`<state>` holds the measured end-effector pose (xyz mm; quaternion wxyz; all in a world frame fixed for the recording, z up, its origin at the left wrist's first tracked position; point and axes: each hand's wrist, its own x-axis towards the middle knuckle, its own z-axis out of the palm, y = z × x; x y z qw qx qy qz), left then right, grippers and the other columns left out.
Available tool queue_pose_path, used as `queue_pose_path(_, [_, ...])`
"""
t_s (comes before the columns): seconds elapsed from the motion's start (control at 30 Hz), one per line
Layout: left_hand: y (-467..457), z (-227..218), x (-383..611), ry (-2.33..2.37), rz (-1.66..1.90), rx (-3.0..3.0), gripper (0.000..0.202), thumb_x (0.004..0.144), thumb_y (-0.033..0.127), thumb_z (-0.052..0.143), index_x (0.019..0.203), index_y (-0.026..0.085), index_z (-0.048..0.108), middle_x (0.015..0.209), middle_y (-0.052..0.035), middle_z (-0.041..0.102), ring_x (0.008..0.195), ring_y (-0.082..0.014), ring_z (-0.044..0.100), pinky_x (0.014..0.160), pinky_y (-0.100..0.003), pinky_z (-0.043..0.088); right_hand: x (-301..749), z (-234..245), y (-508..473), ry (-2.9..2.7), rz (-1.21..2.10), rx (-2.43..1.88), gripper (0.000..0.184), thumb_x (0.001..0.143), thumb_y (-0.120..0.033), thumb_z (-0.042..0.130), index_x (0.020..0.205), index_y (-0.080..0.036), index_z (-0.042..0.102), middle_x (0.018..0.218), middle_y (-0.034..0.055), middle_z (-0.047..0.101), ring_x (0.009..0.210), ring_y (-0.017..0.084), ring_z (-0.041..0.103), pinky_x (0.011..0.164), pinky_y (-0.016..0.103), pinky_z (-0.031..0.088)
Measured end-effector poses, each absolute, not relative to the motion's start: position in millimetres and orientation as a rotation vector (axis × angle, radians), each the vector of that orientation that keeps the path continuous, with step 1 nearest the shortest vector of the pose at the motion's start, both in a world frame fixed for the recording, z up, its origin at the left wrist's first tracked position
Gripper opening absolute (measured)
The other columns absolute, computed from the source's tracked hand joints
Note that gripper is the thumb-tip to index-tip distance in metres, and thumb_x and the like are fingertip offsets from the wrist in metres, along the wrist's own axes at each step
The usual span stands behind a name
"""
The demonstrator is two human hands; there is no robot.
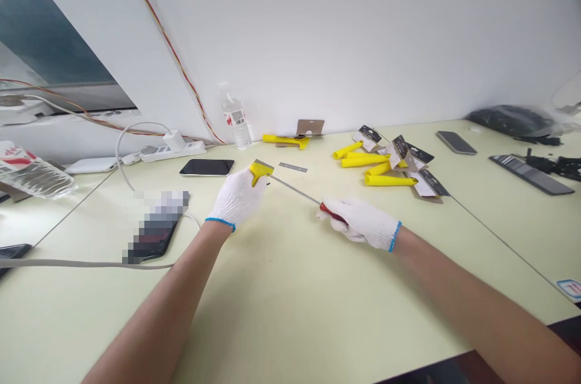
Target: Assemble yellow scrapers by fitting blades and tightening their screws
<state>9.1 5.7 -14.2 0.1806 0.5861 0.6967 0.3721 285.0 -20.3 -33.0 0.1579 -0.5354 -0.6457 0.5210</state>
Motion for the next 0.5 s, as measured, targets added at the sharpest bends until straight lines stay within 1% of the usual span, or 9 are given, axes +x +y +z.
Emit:
queue_pose_path(0.03, [6, -15, 9, 1.963, 1.028, 1.684, 0.039, 0.098, 0.042, 0.067, 0.122, 0.011, 0.068, 0.118, -0.0083, 0.068, 0.105, -0.0245, 0.068, 0.089, -0.040, 0.060, 285, -31, -20, -1.754, 1.678, -1.497, 0.052, 0.100, -0.070, 0.044, 0.101, -0.021, 0.059, 0.067, -0.0031, 0.043, 0.047, 0.009, 0.024, 0.046, 0.026, 0.018])
queue_pose_path(0.07, [7, -16, 8, 1.960, 1.006, 1.712, 0.039, 0.098, 0.042, 0.067, 0.122, 0.011, 0.068, 0.118, -0.0083, 0.068, 0.105, -0.0248, 0.068, 0.089, -0.041, 0.060, 285, -31, -20, -1.711, 1.722, -1.492, 0.050, 0.096, -0.071, 0.053, 0.102, -0.021, 0.056, 0.068, -0.0039, 0.044, 0.046, 0.008, 0.024, 0.045, 0.026, 0.017])
queue_pose_path(0.1, [8, -17, 7, 1.959, 0.989, 1.735, 0.039, 0.098, 0.042, 0.067, 0.122, 0.011, 0.068, 0.119, -0.0085, 0.068, 0.105, -0.0250, 0.068, 0.090, -0.041, 0.060, 284, -32, -20, -1.729, 1.622, -1.524, 0.048, 0.092, -0.067, 0.062, 0.099, -0.021, 0.054, 0.069, -0.0040, 0.046, 0.047, 0.008, 0.028, 0.045, 0.025, 0.019])
queue_pose_path(0.17, [9, -19, 6, 1.960, 0.967, 1.771, 0.039, 0.098, 0.041, 0.067, 0.122, 0.011, 0.067, 0.119, -0.0091, 0.068, 0.106, -0.0243, 0.068, 0.090, -0.041, 0.060, 281, -37, -21, -1.851, 1.171, -1.624, 0.042, 0.088, -0.056, 0.072, 0.090, -0.019, 0.053, 0.070, -0.0024, 0.052, 0.054, 0.009, 0.041, 0.051, 0.024, 0.027])
queue_pose_path(0.2, [10, -20, 5, 1.960, 0.959, 1.785, 0.038, 0.098, 0.041, 0.067, 0.122, 0.012, 0.067, 0.119, -0.0091, 0.068, 0.106, -0.0240, 0.068, 0.090, -0.041, 0.060, 280, -40, -21, -1.924, 0.916, -1.650, 0.038, 0.090, -0.052, 0.071, 0.087, -0.019, 0.054, 0.071, -0.0013, 0.055, 0.059, 0.010, 0.046, 0.055, 0.024, 0.030])
queue_pose_path(0.27, [11, -22, 4, 1.961, 0.948, 1.809, 0.037, 0.098, 0.041, 0.067, 0.122, 0.012, 0.068, 0.118, -0.0089, 0.069, 0.105, -0.0232, 0.068, 0.089, -0.040, 0.060, 277, -47, -22, -2.068, 0.476, -1.648, 0.034, 0.097, -0.048, 0.064, 0.084, -0.018, 0.058, 0.075, 0.0016, 0.060, 0.067, 0.013, 0.052, 0.062, 0.027, 0.031])
queue_pose_path(0.37, [12, -24, 3, 1.961, 0.941, 1.837, 0.037, 0.098, 0.042, 0.067, 0.120, 0.012, 0.068, 0.115, -0.0084, 0.069, 0.103, -0.0228, 0.069, 0.088, -0.039, 0.060, 276, -52, -23, -2.202, 0.064, -1.617, 0.036, 0.107, -0.048, 0.051, 0.091, -0.018, 0.065, 0.085, 0.0063, 0.067, 0.074, 0.017, 0.056, 0.065, 0.029, 0.027])
queue_pose_path(0.43, [12, -25, 3, 1.956, 0.940, 1.854, 0.038, 0.098, 0.042, 0.067, 0.121, 0.012, 0.068, 0.116, -0.0086, 0.069, 0.103, -0.0231, 0.069, 0.088, -0.040, 0.060, 276, -51, -23, -2.229, 0.005, -1.597, 0.039, 0.109, -0.047, 0.046, 0.092, -0.017, 0.066, 0.088, 0.0080, 0.068, 0.075, 0.018, 0.057, 0.066, 0.030, 0.026])
queue_pose_path(0.5, [11, -25, 3, 1.948, 0.940, 1.870, 0.038, 0.099, 0.042, 0.066, 0.122, 0.011, 0.068, 0.117, -0.0090, 0.069, 0.103, -0.0233, 0.068, 0.089, -0.040, 0.060, 277, -49, -23, -2.251, 0.135, -1.581, 0.043, 0.109, -0.048, 0.044, 0.088, -0.017, 0.063, 0.082, 0.0073, 0.065, 0.070, 0.017, 0.054, 0.065, 0.029, 0.027])
